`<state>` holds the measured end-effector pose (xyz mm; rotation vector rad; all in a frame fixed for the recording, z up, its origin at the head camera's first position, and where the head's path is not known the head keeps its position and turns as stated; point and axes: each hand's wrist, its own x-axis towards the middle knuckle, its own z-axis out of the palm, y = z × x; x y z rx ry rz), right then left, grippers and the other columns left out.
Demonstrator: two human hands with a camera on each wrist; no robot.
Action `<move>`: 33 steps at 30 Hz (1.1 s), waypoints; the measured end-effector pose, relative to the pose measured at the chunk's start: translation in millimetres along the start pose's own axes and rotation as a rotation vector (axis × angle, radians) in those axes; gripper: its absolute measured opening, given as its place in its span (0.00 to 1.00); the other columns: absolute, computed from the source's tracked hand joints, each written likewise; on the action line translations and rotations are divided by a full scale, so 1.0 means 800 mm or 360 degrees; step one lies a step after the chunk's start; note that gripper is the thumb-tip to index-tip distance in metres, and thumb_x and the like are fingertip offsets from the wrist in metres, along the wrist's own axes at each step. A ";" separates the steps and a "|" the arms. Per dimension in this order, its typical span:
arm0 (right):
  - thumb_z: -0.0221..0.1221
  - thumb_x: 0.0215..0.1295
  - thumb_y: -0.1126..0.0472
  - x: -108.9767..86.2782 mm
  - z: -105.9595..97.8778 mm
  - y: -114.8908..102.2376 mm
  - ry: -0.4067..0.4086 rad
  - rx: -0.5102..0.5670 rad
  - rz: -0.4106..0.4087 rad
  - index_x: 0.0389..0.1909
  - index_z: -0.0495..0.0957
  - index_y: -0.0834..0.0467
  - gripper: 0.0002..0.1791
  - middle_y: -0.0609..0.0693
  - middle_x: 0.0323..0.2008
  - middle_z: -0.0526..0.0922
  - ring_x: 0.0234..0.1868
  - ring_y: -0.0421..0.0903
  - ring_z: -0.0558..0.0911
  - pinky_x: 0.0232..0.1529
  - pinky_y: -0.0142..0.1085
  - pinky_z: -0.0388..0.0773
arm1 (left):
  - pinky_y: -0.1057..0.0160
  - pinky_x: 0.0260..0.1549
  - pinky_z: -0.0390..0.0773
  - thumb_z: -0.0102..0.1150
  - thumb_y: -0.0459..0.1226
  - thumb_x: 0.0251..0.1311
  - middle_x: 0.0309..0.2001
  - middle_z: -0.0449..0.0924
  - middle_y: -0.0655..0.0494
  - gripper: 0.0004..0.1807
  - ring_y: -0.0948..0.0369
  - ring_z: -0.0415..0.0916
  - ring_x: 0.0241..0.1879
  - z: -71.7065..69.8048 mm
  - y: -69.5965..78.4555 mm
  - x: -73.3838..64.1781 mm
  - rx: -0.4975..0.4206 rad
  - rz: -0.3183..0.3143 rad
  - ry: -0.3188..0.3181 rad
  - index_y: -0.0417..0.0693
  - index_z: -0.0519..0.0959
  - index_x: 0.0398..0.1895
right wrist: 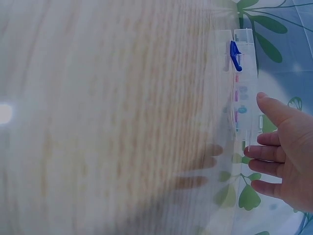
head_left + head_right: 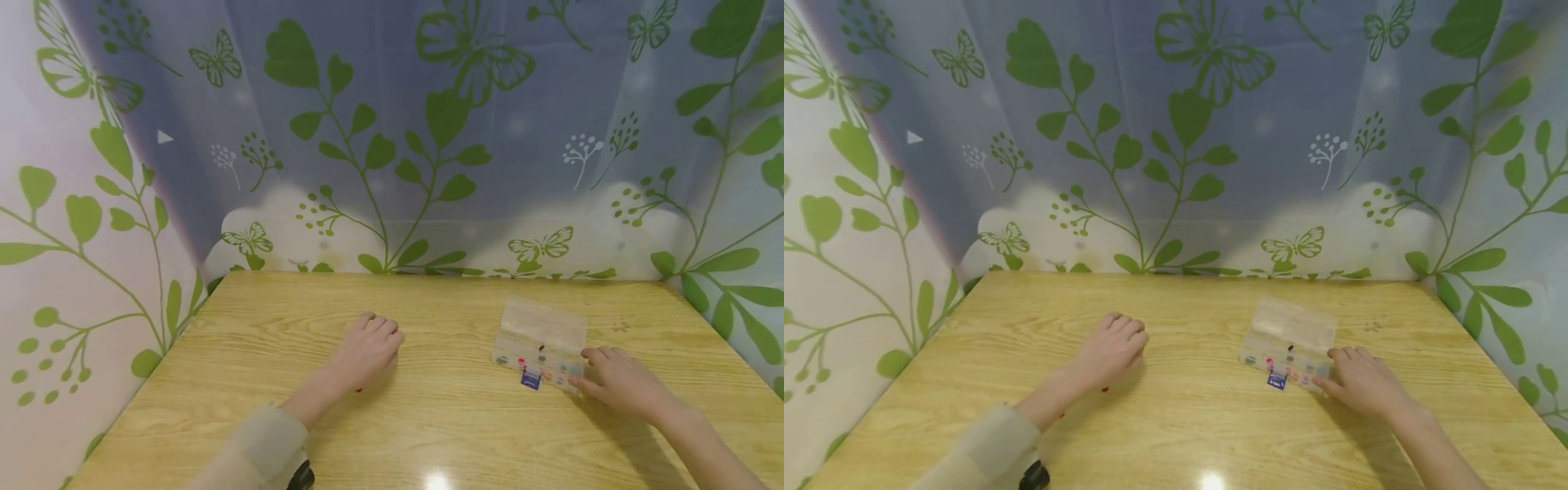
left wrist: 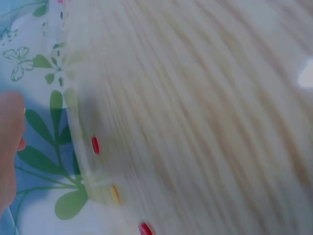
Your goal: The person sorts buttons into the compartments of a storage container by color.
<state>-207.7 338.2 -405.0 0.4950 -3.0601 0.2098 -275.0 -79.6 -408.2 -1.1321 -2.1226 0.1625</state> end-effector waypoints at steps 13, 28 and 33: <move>0.57 0.60 0.45 0.000 -0.004 -0.002 -0.0042 0.0040 0.0015 0.48 0.72 0.73 0.33 0.62 0.39 0.79 0.43 0.64 0.76 0.44 0.56 0.70 | 0.60 0.50 0.69 0.50 0.35 0.54 0.36 0.76 0.59 0.05 0.60 0.74 0.41 0.001 0.024 0.042 0.0041 0.0059 -0.0084 0.50 0.76 0.30; 0.56 0.60 0.43 0.000 -0.004 -0.001 -0.0047 0.0043 0.0021 0.48 0.72 0.73 0.34 0.65 0.41 0.78 0.45 0.66 0.75 0.45 0.58 0.69 | 0.62 0.52 0.65 0.52 0.40 0.59 0.42 0.76 0.62 0.07 0.63 0.72 0.46 0.014 0.054 0.098 0.0015 0.0013 -0.0214 0.55 0.79 0.37; 0.56 0.61 0.42 -0.001 -0.005 -0.001 -0.0054 0.0043 0.0018 0.48 0.72 0.73 0.35 0.66 0.43 0.77 0.46 0.66 0.74 0.46 0.58 0.68 | 0.62 0.53 0.64 0.51 0.39 0.61 0.43 0.76 0.62 0.09 0.63 0.71 0.48 0.012 0.064 0.113 -0.0031 -0.0015 -0.0313 0.55 0.80 0.40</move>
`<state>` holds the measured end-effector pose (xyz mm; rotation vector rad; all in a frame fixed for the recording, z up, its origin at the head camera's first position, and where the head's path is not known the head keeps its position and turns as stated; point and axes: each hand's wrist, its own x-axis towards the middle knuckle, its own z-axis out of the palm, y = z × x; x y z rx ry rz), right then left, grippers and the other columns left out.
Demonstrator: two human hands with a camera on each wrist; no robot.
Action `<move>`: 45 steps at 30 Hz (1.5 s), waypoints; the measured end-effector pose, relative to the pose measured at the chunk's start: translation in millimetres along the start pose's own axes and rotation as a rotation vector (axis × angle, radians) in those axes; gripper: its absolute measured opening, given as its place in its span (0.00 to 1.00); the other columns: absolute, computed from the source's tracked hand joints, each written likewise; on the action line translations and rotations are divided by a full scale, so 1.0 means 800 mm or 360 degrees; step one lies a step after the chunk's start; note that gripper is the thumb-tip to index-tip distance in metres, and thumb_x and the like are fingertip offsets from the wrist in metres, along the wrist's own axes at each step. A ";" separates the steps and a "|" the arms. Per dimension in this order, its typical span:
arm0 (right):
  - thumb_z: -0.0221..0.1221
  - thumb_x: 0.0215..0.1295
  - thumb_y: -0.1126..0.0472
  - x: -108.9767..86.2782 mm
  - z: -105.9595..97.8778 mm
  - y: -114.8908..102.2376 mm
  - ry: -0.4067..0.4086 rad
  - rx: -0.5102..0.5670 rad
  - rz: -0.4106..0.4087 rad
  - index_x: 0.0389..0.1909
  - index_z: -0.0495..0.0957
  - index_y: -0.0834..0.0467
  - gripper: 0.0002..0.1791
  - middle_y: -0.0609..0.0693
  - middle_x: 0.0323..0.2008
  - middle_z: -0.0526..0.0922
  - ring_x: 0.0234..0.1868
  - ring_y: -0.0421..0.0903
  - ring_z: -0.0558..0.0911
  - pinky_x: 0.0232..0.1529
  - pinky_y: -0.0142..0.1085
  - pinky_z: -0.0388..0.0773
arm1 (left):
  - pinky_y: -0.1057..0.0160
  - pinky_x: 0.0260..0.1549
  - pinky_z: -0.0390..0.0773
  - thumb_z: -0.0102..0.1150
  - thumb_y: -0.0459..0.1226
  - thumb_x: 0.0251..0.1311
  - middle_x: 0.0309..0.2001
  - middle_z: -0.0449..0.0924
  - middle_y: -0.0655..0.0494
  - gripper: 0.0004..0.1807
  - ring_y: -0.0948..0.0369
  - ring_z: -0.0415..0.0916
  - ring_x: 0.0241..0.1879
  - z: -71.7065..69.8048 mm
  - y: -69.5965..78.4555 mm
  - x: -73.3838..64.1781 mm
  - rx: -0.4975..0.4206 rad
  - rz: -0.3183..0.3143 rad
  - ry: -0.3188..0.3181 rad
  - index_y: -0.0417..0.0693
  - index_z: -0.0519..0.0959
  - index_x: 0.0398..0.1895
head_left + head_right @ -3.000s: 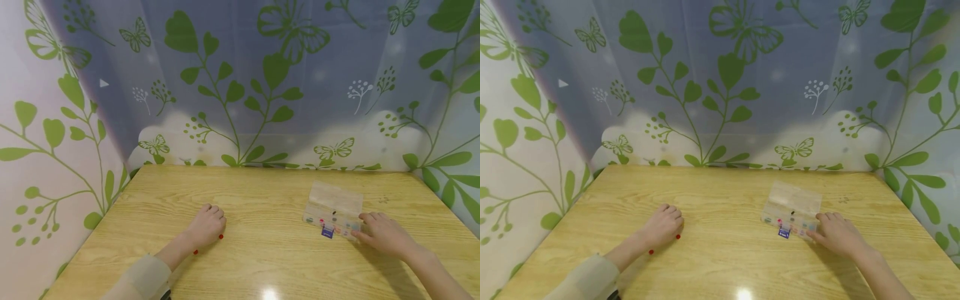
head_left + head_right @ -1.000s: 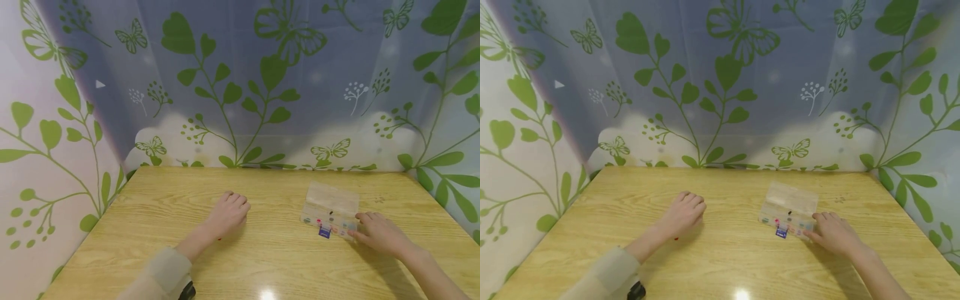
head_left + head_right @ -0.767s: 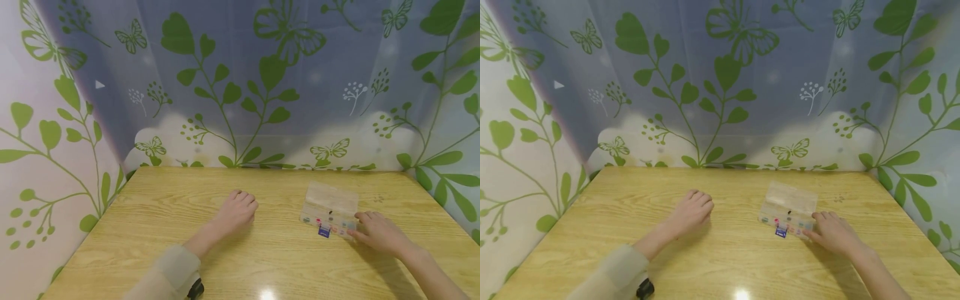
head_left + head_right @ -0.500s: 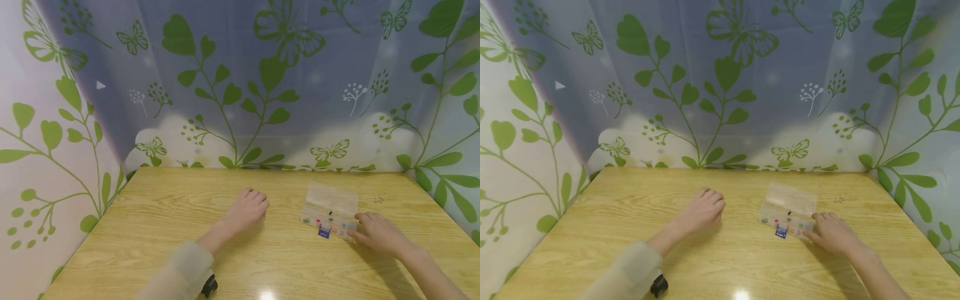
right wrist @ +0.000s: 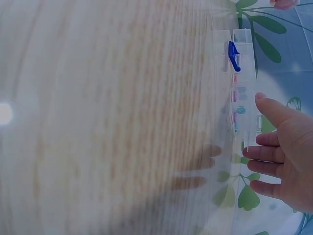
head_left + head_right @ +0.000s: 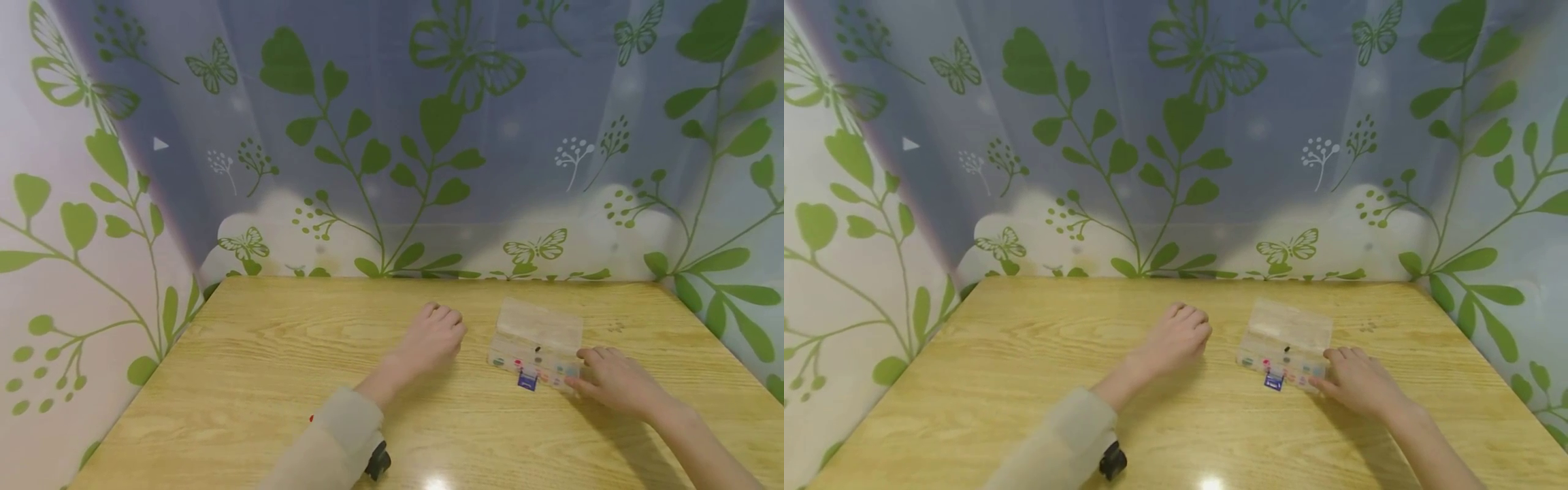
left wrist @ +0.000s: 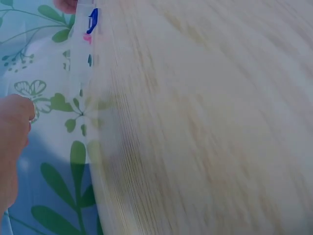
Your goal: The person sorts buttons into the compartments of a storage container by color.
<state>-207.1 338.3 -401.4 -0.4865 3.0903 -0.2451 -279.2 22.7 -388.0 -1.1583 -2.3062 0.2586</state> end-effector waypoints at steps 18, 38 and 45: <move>0.58 0.60 0.45 0.000 0.006 -0.001 0.0051 -0.0012 -0.0021 0.48 0.72 0.73 0.32 0.66 0.42 0.78 0.45 0.65 0.75 0.47 0.58 0.69 | 0.62 0.49 0.66 0.52 0.39 0.61 0.37 0.76 0.64 0.07 0.64 0.71 0.43 0.019 0.040 0.044 -0.0061 0.0020 0.0065 0.58 0.81 0.36; 0.58 0.59 0.44 0.003 0.002 -0.002 0.0044 -0.0027 -0.0026 0.47 0.72 0.72 0.33 0.66 0.42 0.78 0.45 0.66 0.75 0.46 0.58 0.69 | 0.64 0.47 0.64 0.52 0.43 0.62 0.39 0.74 0.67 0.08 0.66 0.67 0.40 0.031 0.075 0.087 -0.0127 -0.0095 -0.0207 0.63 0.80 0.40; 0.58 0.59 0.46 -0.001 0.002 -0.002 0.0053 -0.0011 -0.0025 0.47 0.73 0.73 0.31 0.66 0.42 0.78 0.45 0.66 0.75 0.47 0.58 0.69 | 0.64 0.47 0.62 0.55 0.44 0.61 0.40 0.74 0.68 0.09 0.67 0.64 0.39 0.036 0.087 0.098 -0.0170 -0.0151 -0.0344 0.66 0.80 0.42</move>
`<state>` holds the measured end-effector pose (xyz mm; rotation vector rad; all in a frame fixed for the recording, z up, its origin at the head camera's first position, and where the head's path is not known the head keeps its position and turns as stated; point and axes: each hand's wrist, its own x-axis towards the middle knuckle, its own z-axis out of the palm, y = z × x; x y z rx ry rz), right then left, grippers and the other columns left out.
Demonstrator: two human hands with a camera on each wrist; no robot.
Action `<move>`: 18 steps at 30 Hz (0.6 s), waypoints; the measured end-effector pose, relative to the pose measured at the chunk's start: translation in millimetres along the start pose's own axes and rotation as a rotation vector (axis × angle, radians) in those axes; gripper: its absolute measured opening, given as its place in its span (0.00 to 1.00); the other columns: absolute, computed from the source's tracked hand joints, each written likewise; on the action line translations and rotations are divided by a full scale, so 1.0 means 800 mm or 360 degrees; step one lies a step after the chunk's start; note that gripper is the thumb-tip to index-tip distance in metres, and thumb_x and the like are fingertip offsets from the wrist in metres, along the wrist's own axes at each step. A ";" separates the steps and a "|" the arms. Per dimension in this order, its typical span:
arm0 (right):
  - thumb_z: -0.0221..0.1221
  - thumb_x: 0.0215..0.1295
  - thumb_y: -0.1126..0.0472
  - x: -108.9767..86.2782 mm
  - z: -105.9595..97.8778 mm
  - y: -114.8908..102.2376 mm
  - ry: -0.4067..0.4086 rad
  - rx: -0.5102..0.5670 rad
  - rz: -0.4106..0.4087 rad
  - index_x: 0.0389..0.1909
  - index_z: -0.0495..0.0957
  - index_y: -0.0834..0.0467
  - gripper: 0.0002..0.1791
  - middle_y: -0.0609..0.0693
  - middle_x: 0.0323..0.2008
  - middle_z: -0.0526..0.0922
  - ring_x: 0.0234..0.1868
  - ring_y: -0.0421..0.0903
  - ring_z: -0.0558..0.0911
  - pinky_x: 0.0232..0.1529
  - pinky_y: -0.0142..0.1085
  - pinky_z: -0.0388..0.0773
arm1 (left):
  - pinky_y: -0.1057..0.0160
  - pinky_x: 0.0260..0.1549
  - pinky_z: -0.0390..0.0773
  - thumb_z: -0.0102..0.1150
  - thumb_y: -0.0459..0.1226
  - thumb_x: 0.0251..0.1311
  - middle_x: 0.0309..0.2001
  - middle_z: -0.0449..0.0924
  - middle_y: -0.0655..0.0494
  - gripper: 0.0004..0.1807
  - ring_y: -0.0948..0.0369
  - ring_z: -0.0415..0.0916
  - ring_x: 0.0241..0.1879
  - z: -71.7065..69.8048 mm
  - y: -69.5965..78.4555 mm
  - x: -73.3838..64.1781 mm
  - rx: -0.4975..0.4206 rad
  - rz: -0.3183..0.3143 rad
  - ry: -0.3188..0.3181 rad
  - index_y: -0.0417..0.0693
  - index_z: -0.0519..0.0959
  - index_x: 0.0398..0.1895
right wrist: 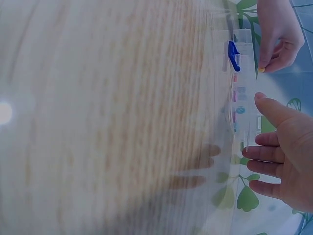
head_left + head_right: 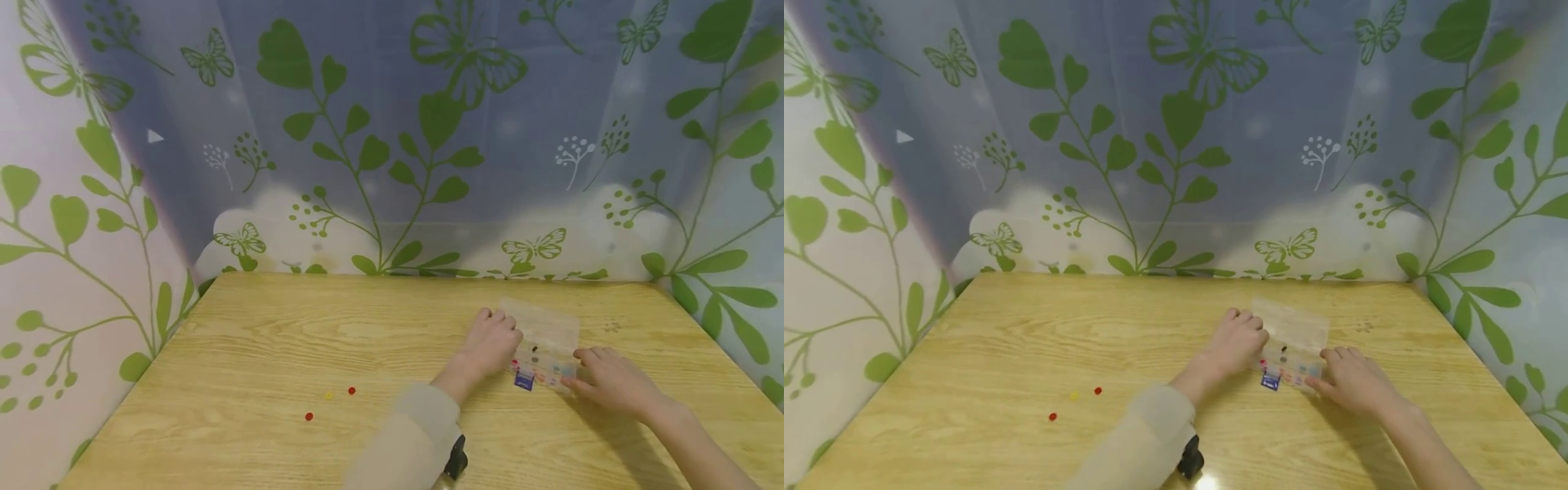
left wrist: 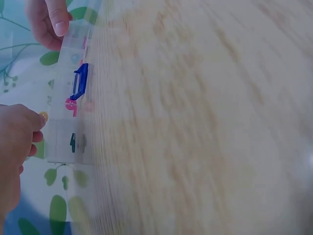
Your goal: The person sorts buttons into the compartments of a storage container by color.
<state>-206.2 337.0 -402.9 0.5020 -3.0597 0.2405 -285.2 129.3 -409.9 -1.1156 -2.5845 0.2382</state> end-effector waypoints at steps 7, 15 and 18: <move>0.59 0.59 0.46 -0.002 0.002 0.001 0.0015 -0.0008 -0.0007 0.46 0.73 0.72 0.31 0.65 0.41 0.78 0.44 0.65 0.76 0.46 0.57 0.69 | 0.63 0.50 0.62 0.55 0.44 0.61 0.40 0.73 0.68 0.09 0.66 0.64 0.41 0.005 0.006 0.002 0.0000 -0.0021 -0.0079 0.67 0.80 0.43; 0.59 0.59 0.46 -0.001 0.001 0.001 0.0015 -0.0001 -0.0016 0.46 0.73 0.72 0.31 0.63 0.39 0.79 0.42 0.63 0.77 0.44 0.56 0.71 | 0.62 0.50 0.62 0.54 0.43 0.61 0.38 0.72 0.68 0.07 0.66 0.63 0.40 0.007 0.005 0.004 -0.0006 -0.0044 -0.0092 0.67 0.81 0.38; 0.59 0.59 0.46 0.000 0.001 0.001 0.0013 -0.0003 -0.0012 0.47 0.73 0.72 0.32 0.63 0.39 0.79 0.43 0.63 0.76 0.44 0.56 0.70 | 0.64 0.47 0.62 0.54 0.43 0.61 0.36 0.71 0.68 0.07 0.66 0.63 0.39 0.005 0.003 0.003 0.0013 -0.0040 -0.0084 0.67 0.81 0.35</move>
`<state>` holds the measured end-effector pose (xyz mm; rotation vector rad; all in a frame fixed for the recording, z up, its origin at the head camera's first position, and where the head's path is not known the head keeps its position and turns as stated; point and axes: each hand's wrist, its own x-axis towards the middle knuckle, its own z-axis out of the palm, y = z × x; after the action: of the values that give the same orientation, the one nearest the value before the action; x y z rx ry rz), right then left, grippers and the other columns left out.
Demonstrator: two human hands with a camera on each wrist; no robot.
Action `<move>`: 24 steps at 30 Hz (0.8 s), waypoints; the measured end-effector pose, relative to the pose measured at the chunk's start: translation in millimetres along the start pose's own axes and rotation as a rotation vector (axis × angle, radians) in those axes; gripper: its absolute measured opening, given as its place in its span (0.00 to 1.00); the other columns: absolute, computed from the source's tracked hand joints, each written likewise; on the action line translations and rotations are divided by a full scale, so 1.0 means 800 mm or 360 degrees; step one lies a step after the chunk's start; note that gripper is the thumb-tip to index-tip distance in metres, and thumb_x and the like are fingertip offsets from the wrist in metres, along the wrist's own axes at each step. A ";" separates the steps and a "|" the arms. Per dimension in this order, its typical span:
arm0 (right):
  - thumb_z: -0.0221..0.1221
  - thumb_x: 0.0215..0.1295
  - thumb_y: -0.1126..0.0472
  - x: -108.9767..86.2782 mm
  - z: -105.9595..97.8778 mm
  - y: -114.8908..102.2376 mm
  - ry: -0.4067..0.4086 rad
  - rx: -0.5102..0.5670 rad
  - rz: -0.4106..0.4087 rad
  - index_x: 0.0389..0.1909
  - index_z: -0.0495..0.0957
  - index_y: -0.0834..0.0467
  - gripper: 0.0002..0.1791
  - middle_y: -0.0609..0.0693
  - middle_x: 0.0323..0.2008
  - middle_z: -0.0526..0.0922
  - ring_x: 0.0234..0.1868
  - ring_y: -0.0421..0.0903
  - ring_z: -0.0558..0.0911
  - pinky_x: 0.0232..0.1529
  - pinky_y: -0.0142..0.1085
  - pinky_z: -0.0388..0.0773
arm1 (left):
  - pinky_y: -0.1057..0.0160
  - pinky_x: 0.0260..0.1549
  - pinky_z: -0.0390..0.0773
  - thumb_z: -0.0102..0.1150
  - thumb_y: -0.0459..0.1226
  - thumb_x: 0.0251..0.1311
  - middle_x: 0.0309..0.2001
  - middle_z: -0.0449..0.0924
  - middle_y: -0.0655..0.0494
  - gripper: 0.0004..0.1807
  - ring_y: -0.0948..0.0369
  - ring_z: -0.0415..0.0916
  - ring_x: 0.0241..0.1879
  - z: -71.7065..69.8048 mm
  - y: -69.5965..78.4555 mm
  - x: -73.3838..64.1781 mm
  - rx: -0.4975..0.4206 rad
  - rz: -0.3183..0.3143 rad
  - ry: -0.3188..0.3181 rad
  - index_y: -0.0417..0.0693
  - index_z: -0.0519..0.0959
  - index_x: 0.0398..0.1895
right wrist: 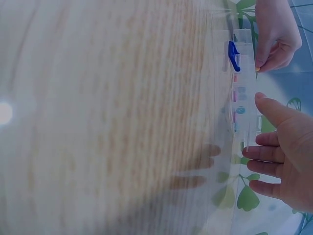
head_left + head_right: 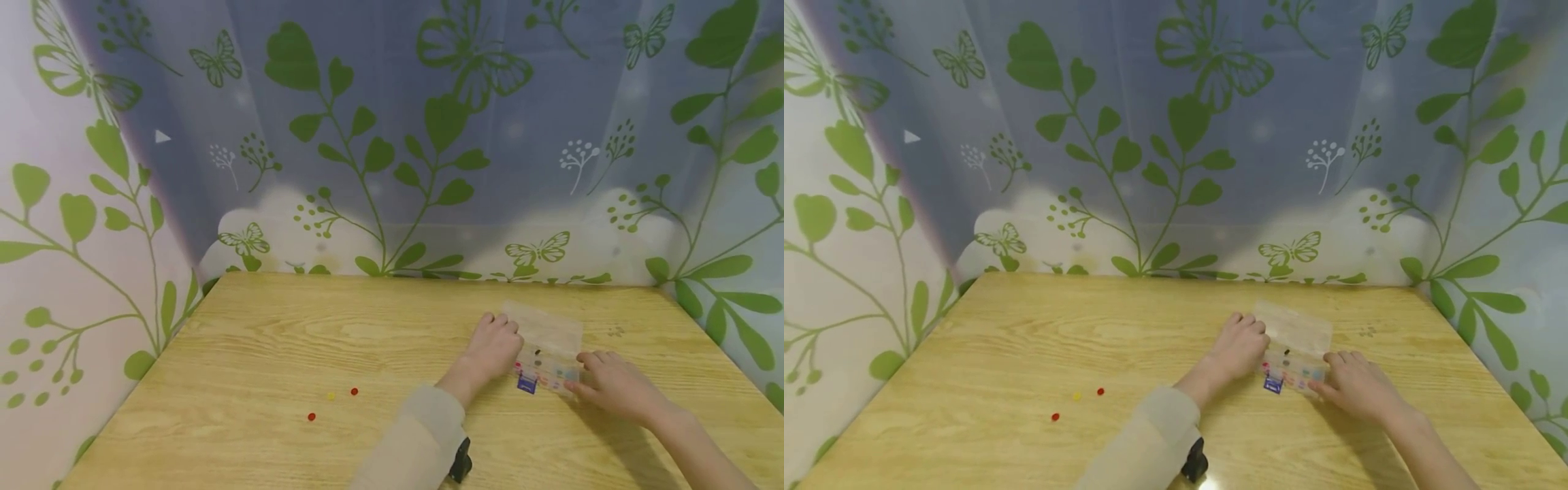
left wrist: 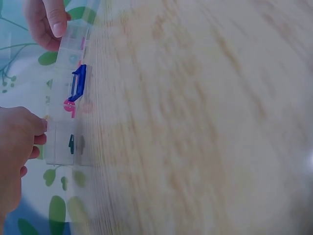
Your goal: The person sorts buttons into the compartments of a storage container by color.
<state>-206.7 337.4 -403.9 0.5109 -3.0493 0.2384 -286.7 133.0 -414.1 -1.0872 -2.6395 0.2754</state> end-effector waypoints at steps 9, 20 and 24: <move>0.58 0.59 0.45 0.001 0.001 -0.003 -0.0011 -0.0013 0.0012 0.47 0.72 0.72 0.32 0.62 0.39 0.79 0.43 0.64 0.76 0.45 0.56 0.70 | 0.63 0.47 0.63 0.54 0.44 0.61 0.37 0.73 0.68 0.07 0.66 0.64 0.38 -0.004 -0.007 -0.006 0.0002 -0.0008 0.0022 0.65 0.82 0.36; 0.58 0.60 0.45 0.003 0.001 0.001 -0.0039 -0.0014 0.0006 0.47 0.72 0.74 0.32 0.63 0.40 0.78 0.44 0.65 0.75 0.44 0.57 0.70 | 0.63 0.47 0.65 0.51 0.42 0.62 0.39 0.76 0.66 0.09 0.66 0.67 0.39 -0.024 -0.041 -0.022 0.0078 -0.0006 0.0124 0.62 0.81 0.39; 0.58 0.59 0.46 0.001 0.001 0.000 -0.0027 -0.0015 0.0004 0.47 0.73 0.73 0.32 0.64 0.40 0.78 0.44 0.65 0.75 0.45 0.57 0.69 | 0.62 0.49 0.65 0.48 0.42 0.64 0.41 0.77 0.65 0.11 0.65 0.69 0.42 -0.031 -0.051 -0.030 0.0068 -0.0008 0.0124 0.60 0.81 0.41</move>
<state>-207.8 337.3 -405.0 0.5108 -3.0659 0.2212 -289.5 89.2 -384.0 -1.0562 -2.5555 0.2816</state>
